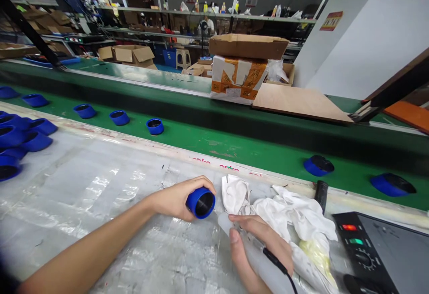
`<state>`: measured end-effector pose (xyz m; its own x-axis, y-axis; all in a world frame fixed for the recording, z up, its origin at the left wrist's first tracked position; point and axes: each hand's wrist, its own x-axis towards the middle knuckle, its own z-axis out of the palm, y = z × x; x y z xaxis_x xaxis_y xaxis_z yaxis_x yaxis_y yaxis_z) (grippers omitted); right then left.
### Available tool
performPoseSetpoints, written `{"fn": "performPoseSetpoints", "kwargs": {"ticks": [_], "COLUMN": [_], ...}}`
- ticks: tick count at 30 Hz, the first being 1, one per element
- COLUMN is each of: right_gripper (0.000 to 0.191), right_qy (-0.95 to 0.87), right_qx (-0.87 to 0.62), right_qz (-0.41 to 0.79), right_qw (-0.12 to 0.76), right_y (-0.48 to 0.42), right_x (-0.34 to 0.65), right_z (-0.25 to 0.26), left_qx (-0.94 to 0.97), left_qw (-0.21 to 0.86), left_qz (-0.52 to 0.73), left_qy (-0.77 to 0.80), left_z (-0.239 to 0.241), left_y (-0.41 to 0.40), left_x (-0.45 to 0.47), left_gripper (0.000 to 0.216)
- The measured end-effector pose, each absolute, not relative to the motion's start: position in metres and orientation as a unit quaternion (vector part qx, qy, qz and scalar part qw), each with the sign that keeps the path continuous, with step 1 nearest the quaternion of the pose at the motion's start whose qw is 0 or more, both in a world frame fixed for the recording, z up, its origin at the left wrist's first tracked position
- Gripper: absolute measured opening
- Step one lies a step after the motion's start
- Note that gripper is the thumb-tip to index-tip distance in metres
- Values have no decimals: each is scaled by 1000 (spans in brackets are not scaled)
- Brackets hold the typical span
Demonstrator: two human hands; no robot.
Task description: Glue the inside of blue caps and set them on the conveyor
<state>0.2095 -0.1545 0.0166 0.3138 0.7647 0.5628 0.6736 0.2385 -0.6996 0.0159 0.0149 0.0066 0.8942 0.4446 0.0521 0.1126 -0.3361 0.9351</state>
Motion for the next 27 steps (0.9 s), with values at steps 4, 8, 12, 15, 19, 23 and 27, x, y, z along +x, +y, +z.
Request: {"fn": "performPoseSetpoints", "kwargs": {"ticks": [4,8,12,15,19,23,27], "right_gripper": [10,12,15,17,18,10,3], "right_qy": [-570,-571,-576,-581,-586,-601,-607], "right_qx": [-630,-628,-625,-624,-625,-595,-578], "right_qz": [40,45,58,67,74,89,83], "right_qw": [526,527,524,518,511,527,540], "right_y": [-156,-157,-158,-159,-159,-158,-158], "right_x": [213,214,213,212,211,205,196], "right_z": [16,18,20,21,24,28,28], "left_qx": [808,809,812,815,811,808,810], "left_qw": [548,550,551,550,558,563,562], "left_qz": [146,148,146,142,140,137,137], "left_qy": [162,145,124,117,111,108,102], "left_z": [5,3,2,3,4,5,5], "left_y": [16,17,19,20,19,19,18], "left_x": [15,15,15,15,15,14,14], "left_gripper": [61,60,59,57,56,54,54]}}
